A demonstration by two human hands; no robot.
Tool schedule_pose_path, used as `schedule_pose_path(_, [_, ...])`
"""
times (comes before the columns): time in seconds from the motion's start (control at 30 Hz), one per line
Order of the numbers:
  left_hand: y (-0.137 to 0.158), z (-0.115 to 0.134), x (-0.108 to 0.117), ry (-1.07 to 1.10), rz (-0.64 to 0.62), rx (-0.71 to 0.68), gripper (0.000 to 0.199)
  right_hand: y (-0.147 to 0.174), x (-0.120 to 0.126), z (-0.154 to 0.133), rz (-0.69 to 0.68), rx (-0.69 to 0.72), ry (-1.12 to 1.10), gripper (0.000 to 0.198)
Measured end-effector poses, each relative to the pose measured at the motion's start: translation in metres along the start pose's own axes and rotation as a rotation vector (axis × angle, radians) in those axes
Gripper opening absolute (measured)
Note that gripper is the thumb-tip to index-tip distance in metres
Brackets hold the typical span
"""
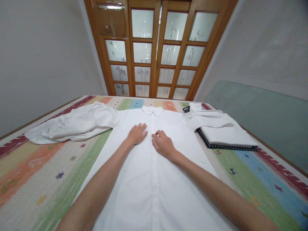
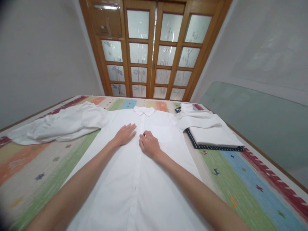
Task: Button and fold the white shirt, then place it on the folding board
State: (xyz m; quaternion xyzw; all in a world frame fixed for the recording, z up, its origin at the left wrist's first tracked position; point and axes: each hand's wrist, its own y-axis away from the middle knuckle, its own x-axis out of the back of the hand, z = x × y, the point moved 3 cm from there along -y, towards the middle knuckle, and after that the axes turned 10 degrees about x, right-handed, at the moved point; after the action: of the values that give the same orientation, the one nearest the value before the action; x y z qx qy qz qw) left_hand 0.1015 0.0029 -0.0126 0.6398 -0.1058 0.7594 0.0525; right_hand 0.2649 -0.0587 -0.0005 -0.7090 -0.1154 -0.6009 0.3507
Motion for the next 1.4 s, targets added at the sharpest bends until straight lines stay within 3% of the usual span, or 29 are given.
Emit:
schedule_pose_path(0.2, [0.001,0.001,-0.001,-0.034,-0.059,0.015,0.055,0.039,0.0,-0.015,-0.062,0.21,-0.087,0.051])
schedule_pose_path(0.47, [-0.002,-0.003,-0.008,0.012,-0.031,-0.021,0.055,0.078,0.015,-0.034,-0.16,0.332,-0.208,0.074])
schedule_pose_path(0.77, [0.009,-0.002,-0.001,-0.034,-0.071,-0.087,0.056,0.1,0.029,-0.047,-0.229,0.402,-0.261,0.077])
schedule_pose_path(1.0, [0.025,0.009,0.004,-0.016,-0.092,-0.32,0.051,0.101,0.029,-0.047,-0.24,0.407,-0.28,0.079])
schedule_pose_path(1.4, [0.067,0.008,0.005,-0.034,-0.062,-0.388,0.06,0.101,0.031,-0.05,-0.263,0.405,-0.289,0.078])
